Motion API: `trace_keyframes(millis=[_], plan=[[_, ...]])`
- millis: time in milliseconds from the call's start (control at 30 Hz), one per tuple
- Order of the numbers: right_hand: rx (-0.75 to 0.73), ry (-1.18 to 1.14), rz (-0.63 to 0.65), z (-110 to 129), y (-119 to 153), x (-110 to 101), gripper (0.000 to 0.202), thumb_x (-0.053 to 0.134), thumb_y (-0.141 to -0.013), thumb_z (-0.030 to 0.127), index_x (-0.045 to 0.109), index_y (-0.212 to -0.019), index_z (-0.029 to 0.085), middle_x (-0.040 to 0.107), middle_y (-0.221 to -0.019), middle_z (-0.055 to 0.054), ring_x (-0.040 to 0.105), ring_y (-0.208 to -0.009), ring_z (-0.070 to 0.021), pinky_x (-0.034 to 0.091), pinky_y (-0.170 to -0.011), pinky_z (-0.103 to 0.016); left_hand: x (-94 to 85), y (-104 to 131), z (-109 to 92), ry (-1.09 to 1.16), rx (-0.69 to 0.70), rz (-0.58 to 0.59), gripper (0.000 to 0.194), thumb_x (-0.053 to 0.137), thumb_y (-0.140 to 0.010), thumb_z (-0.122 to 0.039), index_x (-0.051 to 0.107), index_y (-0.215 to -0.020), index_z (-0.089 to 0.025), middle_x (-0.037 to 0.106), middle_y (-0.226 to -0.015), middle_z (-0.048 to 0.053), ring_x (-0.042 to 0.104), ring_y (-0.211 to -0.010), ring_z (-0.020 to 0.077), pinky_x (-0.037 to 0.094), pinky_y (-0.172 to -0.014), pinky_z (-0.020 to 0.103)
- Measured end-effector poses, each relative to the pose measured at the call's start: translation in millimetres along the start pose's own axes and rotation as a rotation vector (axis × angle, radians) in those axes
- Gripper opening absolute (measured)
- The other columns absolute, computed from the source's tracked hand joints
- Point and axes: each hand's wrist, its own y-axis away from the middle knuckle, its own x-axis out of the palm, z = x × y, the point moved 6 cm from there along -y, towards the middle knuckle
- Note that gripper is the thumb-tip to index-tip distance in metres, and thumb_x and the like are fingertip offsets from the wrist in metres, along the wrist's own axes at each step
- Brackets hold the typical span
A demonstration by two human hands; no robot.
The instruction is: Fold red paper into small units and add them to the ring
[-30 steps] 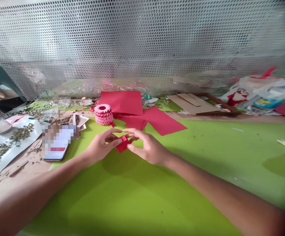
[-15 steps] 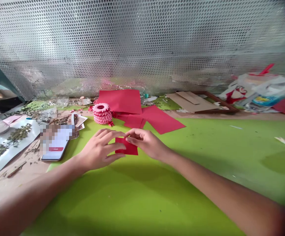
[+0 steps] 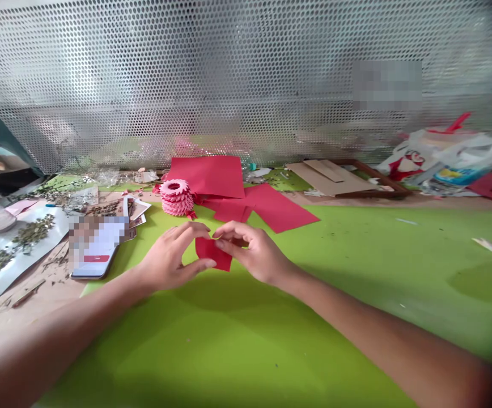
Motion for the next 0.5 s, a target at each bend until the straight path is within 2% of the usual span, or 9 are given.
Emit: trace_keyframes(millis=[67,133,167,233,333,500], plan=[[0.047,-0.033,-0.005,-3.4,-1.8,-2.5,0.026,0.067,-0.086,0.042,0.066,-0.1,0.02,0.071,-0.094,-0.006,0.068,-0.086,-0.0193,0.056,-0.076,-0.032,0.1,1.1,-1.9,-0.011,0.027,0.036,0.073,0.073,-0.076,-0.06,0.047,-0.131,-0.02,0.056,-0.135,0.019,0.055,-0.125,0.0337,0.046,-0.104,0.048],[0.091,-0.052,-0.003,-7.0,-3.6,-4.5,0.027,0.067,-0.085,0.043,0.066,-0.099,0.019,0.07,-0.091,-0.005,0.067,-0.083,-0.0182,0.055,-0.073,-0.031,0.5,2.0,-2.2,-0.04,0.044,0.057,0.087,0.078,-0.069,-0.062,0.043,-0.137,-0.021,0.05,-0.143,0.019,0.05,-0.131,0.0356,0.044,-0.106,0.05],[0.107,-0.056,0.003,-8.7,-4.4,-4.9,0.028,0.067,-0.085,0.043,0.066,-0.098,0.019,0.07,-0.089,-0.004,0.066,-0.082,-0.0178,0.055,-0.072,-0.03,0.9,2.2,-2.1,-0.059,0.054,0.063,0.082,0.077,-0.072,-0.059,0.044,-0.138,-0.023,0.049,-0.144,0.018,0.051,-0.131,0.0345,0.045,-0.105,0.049],[0.122,-0.054,0.019,-10.8,-5.1,-4.4,0.03,0.068,-0.084,0.045,0.066,-0.098,0.019,0.069,-0.084,-0.003,0.066,-0.079,-0.0174,0.054,-0.069,-0.03,1.2,2.0,-2.0,-0.078,0.08,0.054,0.058,0.072,-0.083,-0.048,0.051,-0.132,-0.026,0.054,-0.141,0.014,0.056,-0.125,0.0298,0.047,-0.103,0.046],[0.102,-0.03,0.035,-10.5,-4.1,-1.2,0.031,0.07,-0.083,0.045,0.066,-0.099,0.019,0.069,-0.081,-0.003,0.066,-0.075,-0.0174,0.054,-0.067,-0.029,0.9,1.1,-0.2,-0.019,0.079,0.004,0.032,0.068,-0.089,-0.038,0.061,-0.117,-0.023,0.064,-0.126,0.011,0.064,-0.113,0.0248,0.05,-0.098,0.041],[0.023,0.025,0.048,-2.0,1.3,3.5,0.023,0.065,-0.088,0.039,0.067,-0.1,0.02,0.072,-0.088,-0.005,0.068,-0.075,-0.0178,0.055,-0.064,-0.028,5.6,3.1,18.4,0.285,-0.212,-0.128,0.035,0.073,-0.083,-0.034,0.056,-0.11,-0.018,0.07,-0.103,0.009,0.07,-0.092,0.0213,0.056,-0.082,0.035]])
